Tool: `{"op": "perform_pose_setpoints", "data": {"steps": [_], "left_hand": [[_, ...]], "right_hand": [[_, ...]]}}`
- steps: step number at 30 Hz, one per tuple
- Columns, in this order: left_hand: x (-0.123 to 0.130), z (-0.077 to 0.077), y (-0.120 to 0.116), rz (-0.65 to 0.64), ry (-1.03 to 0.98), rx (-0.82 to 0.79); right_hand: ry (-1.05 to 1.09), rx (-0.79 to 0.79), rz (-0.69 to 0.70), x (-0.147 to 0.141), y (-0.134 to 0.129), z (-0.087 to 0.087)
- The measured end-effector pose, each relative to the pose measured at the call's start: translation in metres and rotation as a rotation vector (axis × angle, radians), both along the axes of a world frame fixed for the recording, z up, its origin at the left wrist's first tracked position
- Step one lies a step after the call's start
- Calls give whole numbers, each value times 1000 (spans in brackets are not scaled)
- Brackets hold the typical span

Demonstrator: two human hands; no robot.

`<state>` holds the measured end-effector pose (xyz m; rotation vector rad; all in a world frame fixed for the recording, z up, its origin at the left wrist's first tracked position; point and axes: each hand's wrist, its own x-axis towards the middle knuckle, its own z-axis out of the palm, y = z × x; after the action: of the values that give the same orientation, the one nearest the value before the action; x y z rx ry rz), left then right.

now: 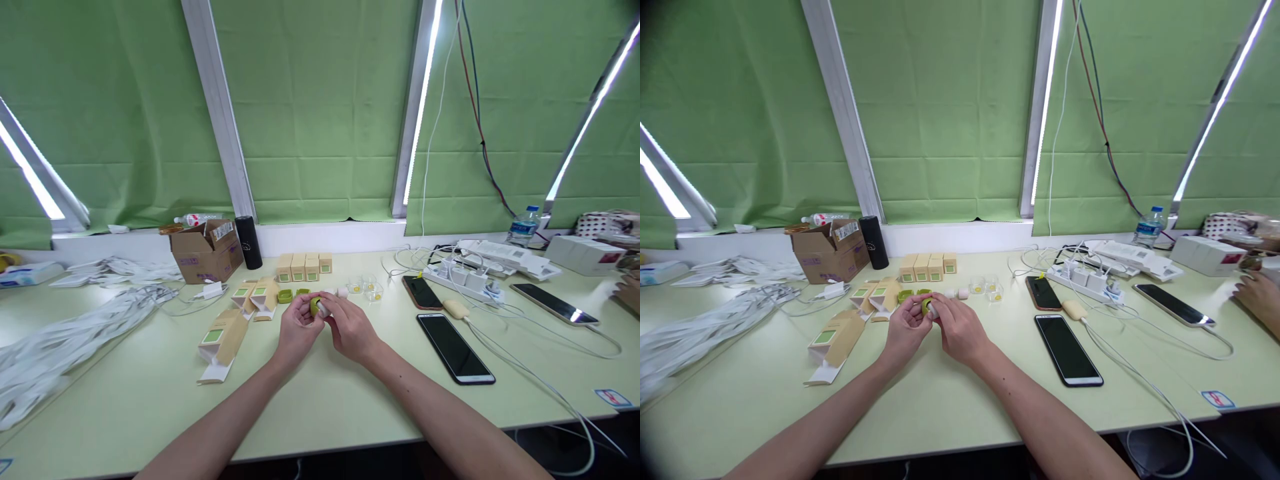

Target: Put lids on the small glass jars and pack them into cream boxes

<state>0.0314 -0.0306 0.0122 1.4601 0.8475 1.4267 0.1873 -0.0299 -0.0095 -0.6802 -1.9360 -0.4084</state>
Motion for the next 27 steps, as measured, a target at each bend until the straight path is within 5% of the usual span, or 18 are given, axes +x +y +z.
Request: {"op": "perform_pose_setpoints", "data": {"steps": [14,27], "left_hand": [[-8,-9,9,-316,-131,-86],[-4,-6,11,-187,43,-68]], "right_hand": [[85,-157,23,5,-1,-2],[67,-171,-21,4,-1,-7]]}}
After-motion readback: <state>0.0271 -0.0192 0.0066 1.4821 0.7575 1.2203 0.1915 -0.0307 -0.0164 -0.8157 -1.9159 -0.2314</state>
